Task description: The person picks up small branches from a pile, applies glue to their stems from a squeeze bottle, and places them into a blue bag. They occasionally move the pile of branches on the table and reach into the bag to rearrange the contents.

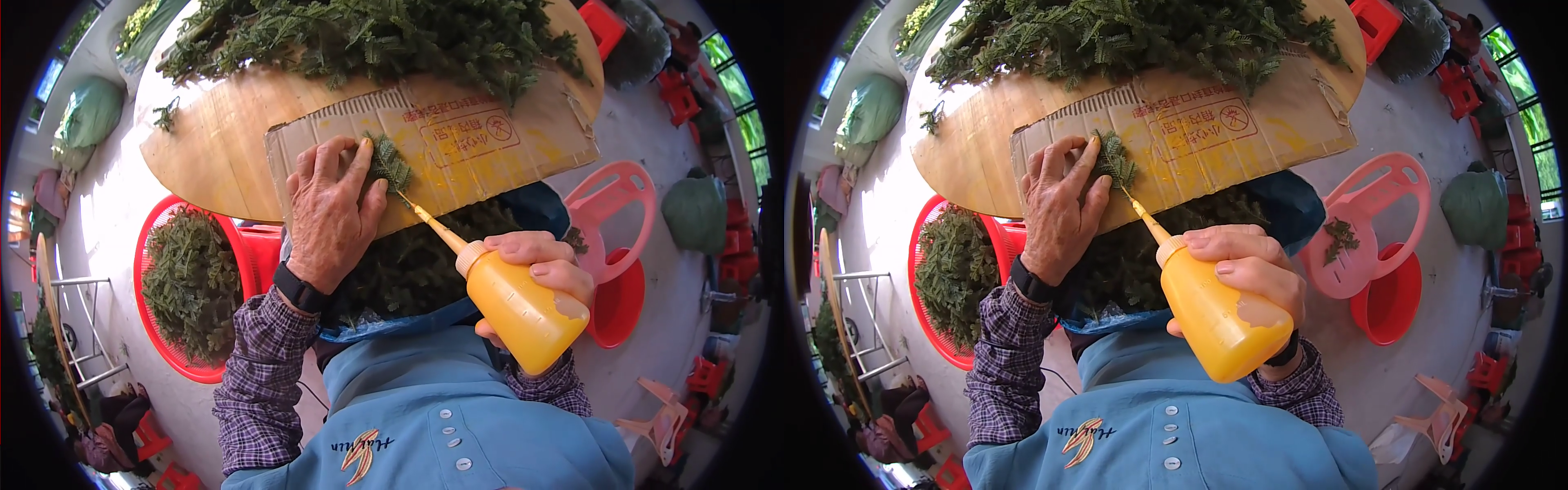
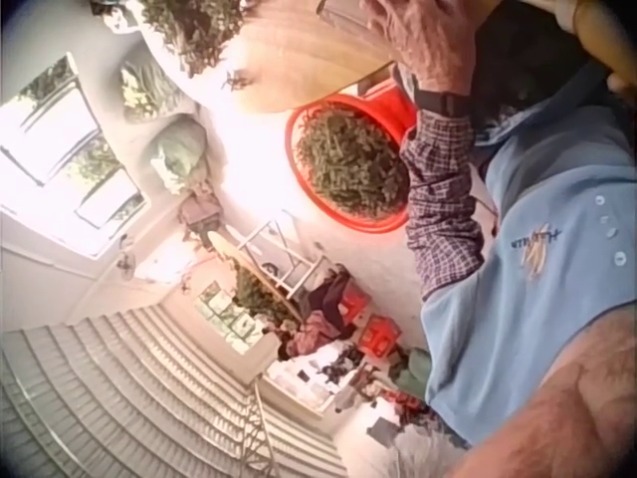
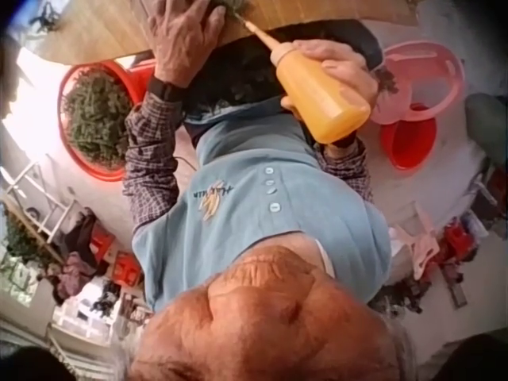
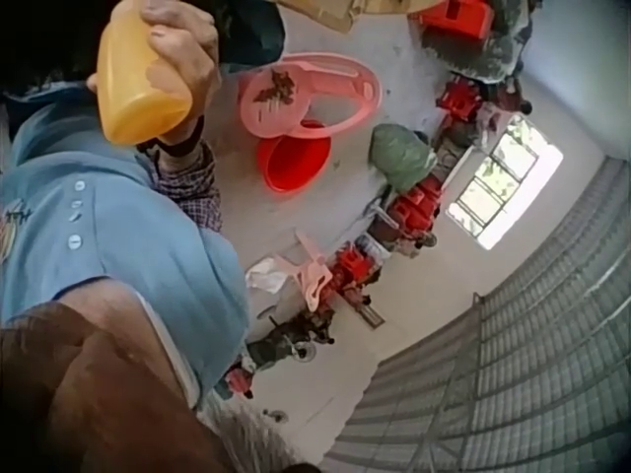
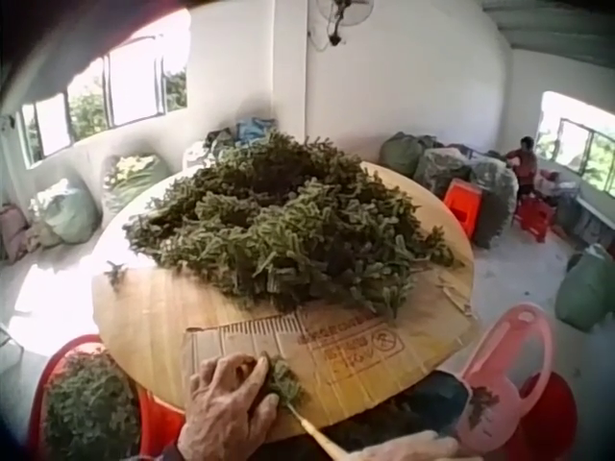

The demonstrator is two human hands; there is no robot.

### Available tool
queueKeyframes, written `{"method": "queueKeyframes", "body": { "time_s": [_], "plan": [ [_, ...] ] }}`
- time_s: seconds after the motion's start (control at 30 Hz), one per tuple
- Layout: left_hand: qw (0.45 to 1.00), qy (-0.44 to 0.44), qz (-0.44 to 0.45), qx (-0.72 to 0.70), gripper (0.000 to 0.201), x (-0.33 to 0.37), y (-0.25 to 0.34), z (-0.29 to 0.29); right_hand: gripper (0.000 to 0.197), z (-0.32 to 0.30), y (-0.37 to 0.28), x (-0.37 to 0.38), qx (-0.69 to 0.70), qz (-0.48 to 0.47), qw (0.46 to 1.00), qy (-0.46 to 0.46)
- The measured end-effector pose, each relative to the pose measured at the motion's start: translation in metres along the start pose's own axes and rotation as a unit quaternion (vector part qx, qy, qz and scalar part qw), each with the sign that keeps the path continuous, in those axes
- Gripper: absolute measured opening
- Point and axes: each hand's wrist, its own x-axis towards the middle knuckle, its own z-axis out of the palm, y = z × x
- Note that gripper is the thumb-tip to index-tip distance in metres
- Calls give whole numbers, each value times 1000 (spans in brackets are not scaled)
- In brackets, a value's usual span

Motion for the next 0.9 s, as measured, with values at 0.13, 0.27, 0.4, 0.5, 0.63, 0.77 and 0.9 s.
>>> {"method": "queueKeyframes", "body": {
  "time_s": [0.13,0.27,0.4,0.5,0.63,0.77,0.9],
  "plan": [
    [1000,-2,-6,3,44,-1,-1,0,63,-2,-1,-2,7,4,1000,2],
    [1000,-4,-4,1,44,0,-1,0,63,-4,-2,-4,10,10,1000,2],
    [1000,-2,-2,-2,44,1,-3,1,61,-9,-5,-3,11,13,1000,9],
    [1000,1,10,7,43,1,-5,-1,62,-14,-8,-4,28,21,999,-5],
    [999,6,18,29,44,7,-14,-3,65,-24,-6,-6,44,42,998,35],
    [1000,7,15,17,41,16,-22,-3,68,-34,8,-2,28,42,997,56],
    [997,13,4,-72,37,22,-39,-8,69,-40,16,0,39,53,995,78]
  ]
}}
